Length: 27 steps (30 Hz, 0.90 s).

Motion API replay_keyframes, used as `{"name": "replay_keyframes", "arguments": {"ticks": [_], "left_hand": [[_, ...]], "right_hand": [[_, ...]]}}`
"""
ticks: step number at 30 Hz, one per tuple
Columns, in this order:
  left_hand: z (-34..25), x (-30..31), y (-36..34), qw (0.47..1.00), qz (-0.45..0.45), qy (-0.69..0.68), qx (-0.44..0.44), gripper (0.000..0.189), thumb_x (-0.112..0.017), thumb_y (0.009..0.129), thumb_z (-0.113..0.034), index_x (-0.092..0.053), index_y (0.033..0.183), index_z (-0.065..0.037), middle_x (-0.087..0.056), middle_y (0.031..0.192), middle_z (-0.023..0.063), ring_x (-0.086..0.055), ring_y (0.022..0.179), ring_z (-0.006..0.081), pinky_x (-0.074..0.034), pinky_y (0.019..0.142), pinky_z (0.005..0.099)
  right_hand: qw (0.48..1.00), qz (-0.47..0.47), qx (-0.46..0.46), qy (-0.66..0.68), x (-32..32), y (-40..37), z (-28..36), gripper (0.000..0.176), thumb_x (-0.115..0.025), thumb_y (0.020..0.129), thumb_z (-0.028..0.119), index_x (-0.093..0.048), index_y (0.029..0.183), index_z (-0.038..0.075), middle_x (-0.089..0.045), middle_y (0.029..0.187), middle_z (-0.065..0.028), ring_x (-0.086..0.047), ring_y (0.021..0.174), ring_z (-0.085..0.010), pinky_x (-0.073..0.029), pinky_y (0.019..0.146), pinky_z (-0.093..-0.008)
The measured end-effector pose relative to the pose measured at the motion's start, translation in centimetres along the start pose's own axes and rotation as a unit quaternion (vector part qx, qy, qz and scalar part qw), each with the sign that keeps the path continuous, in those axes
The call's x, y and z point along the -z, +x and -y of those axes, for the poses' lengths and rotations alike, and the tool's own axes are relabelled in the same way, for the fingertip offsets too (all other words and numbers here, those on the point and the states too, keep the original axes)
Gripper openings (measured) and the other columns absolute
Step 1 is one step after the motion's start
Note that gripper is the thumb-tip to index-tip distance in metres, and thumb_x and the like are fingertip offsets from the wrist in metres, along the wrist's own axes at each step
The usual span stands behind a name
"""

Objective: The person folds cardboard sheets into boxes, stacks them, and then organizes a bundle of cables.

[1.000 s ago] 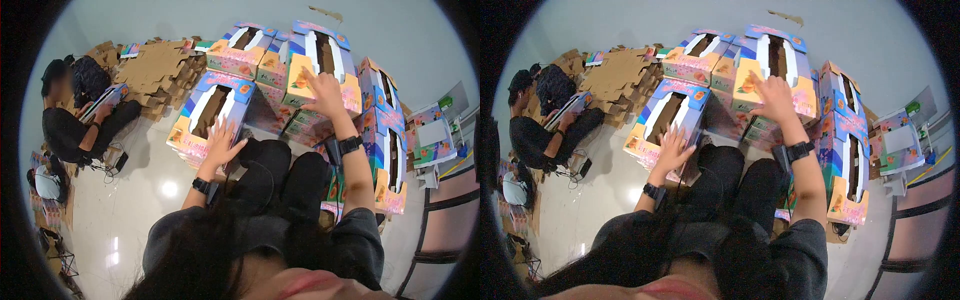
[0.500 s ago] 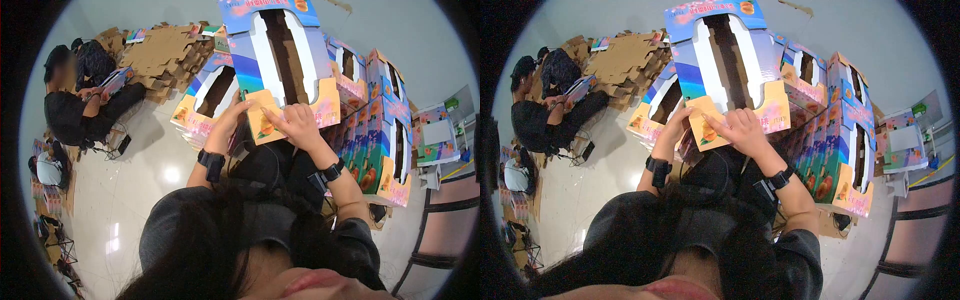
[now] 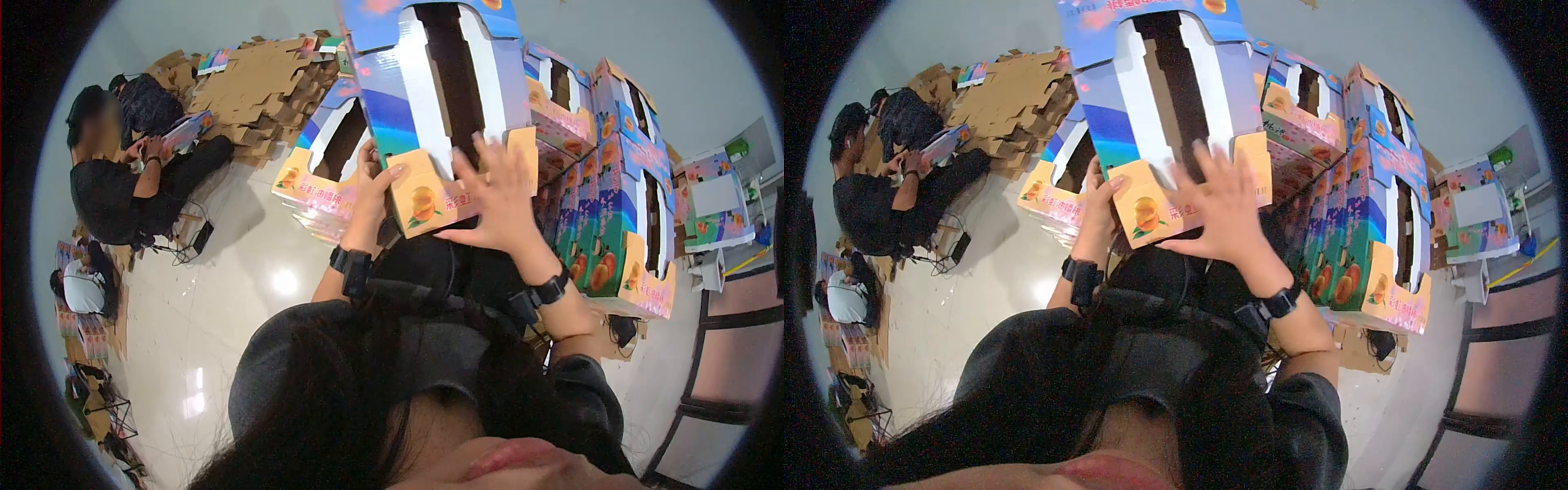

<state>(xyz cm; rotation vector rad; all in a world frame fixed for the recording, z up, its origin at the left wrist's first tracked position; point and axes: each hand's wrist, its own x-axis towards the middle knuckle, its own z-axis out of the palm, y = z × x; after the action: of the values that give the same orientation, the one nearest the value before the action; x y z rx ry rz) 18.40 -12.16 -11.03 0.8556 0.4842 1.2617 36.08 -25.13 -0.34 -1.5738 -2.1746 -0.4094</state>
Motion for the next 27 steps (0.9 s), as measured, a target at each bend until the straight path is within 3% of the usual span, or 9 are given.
{"name": "replay_keyframes", "arguments": {"ticks": [2, 5, 8, 11, 14, 15, 18, 22, 27], "left_hand": [[-1.1, 0.3, -0.5, 1.0, 0.017, -0.005, 0.0, 0.076, -0.069, 0.069, -0.01, -0.029, 0.133, -0.003, -0.051, 0.111, 0.014, -0.057, 0.103, 0.0238, -0.05, 0.089, 0.0364], [-2.6, 1.1, -1.0, 0.999, 0.035, -0.011, 0.015, 0.079, -0.071, 0.066, -0.016, -0.032, 0.134, -0.004, -0.054, 0.113, 0.0145, -0.06, 0.103, 0.0256, -0.052, 0.087, 0.0371], [-2.3, 3.1, -1.0, 0.998, 0.046, -0.005, 0.047, 0.083, -0.073, 0.063, -0.023, -0.034, 0.134, -0.004, -0.055, 0.113, 0.0137, -0.06, 0.102, 0.0253, -0.052, 0.087, 0.0365], [-1.8, 4.1, -1.3, 0.997, 0.036, 0.018, 0.072, 0.088, -0.073, 0.061, -0.026, -0.033, 0.136, -0.005, -0.054, 0.117, 0.013, -0.058, 0.105, 0.0246, -0.051, 0.087, 0.0355], [-2.4, 4.0, -2.5, 0.994, 0.027, 0.018, 0.103, 0.09, -0.072, 0.062, -0.025, -0.031, 0.138, -0.005, -0.053, 0.119, 0.0125, -0.056, 0.107, 0.0239, -0.048, 0.09, 0.0353], [-2.8, 3.7, -2.9, 0.993, 0.022, 0.015, 0.117, 0.09, -0.072, 0.062, -0.024, -0.031, 0.139, -0.005, -0.052, 0.119, 0.0123, -0.055, 0.108, 0.0236, -0.047, 0.091, 0.0352], [-3.8, 4.8, -1.7, 0.98, 0.066, 0.102, 0.158, 0.094, -0.075, 0.059, -0.019, -0.03, 0.14, -0.005, -0.052, 0.121, 0.0114, -0.054, 0.109, 0.0235, -0.044, 0.095, 0.0351], [-3.7, 5.3, -1.2, 0.979, 0.094, 0.137, 0.114, 0.099, -0.079, 0.054, -0.011, -0.03, 0.14, -0.005, -0.052, 0.122, 0.0104, -0.054, 0.11, 0.0233, -0.041, 0.097, 0.0345], [-4.0, 4.8, -1.7, 0.977, 0.127, 0.119, 0.119, 0.103, -0.082, 0.052, -0.008, -0.029, 0.14, -0.004, -0.05, 0.125, 0.0099, -0.051, 0.114, 0.0223, -0.039, 0.098, 0.0342]], "right_hand": [[0.993, -0.106, -0.051, 0.027, 1.2, -0.4, -2.2, 0.104, -0.068, 0.06, 0.068, -0.034, 0.142, 0.013, -0.03, 0.143, -0.023, -0.027, 0.132, -0.0414, -0.016, 0.108, -0.0564], [0.957, -0.164, -0.206, 0.118, 1.9, -1.1, -7.0, 0.097, -0.075, 0.066, 0.034, -0.024, 0.145, 0.007, -0.034, 0.139, -0.0233, -0.032, 0.129, -0.0389, -0.024, 0.108, -0.0464], [0.778, -0.044, -0.298, 0.552, -0.5, -2.8, -11.6, 0.098, -0.076, 0.07, 0.029, -0.019, 0.147, 0.007, -0.035, 0.141, -0.0157, -0.037, 0.127, -0.0275, -0.03, 0.105, -0.0384], [0.665, -0.014, -0.292, 0.687, -2.3, -4.0, -10.6, 0.098, -0.079, 0.067, 0.021, -0.022, 0.145, 0.003, -0.04, 0.136, -0.0117, -0.04, 0.124, -0.0221, -0.035, 0.101, -0.0343], [0.71, 0.033, -0.305, 0.634, -3.3, -4.1, -9.8, 0.093, -0.08, 0.065, 0.016, -0.029, 0.141, 0.002, -0.046, 0.13, -0.01, -0.043, 0.12, -0.0201, -0.038, 0.098, -0.0329], [0.673, 0.029, -0.327, 0.663, -3.3, -4.3, -9.4, 0.088, -0.081, 0.063, 0.012, -0.034, 0.136, 0.002, -0.049, 0.125, -0.0069, -0.045, 0.116, -0.0174, -0.038, 0.096, -0.032], [0.688, 0.004, -0.317, 0.653, -5.5, -5.7, -9.0, 0.084, -0.081, 0.063, 0.013, -0.037, 0.133, 0.002, -0.049, 0.125, -0.0059, -0.046, 0.115, -0.0159, -0.037, 0.097, -0.032], [0.718, 0.108, -0.309, 0.614, -5.8, -7.2, -10.1, 0.097, -0.082, 0.063, 0.014, -0.027, 0.142, 0.004, -0.046, 0.128, -0.0064, -0.044, 0.117, -0.0164, -0.036, 0.099, -0.0318], [0.669, -0.055, -0.281, 0.686, -2.8, -5.8, -13.2, 0.113, -0.079, 0.06, 0.054, -0.022, 0.145, 0.005, -0.043, 0.135, -0.0101, -0.045, 0.121, -0.0225, -0.04, 0.097, -0.0346]]}}
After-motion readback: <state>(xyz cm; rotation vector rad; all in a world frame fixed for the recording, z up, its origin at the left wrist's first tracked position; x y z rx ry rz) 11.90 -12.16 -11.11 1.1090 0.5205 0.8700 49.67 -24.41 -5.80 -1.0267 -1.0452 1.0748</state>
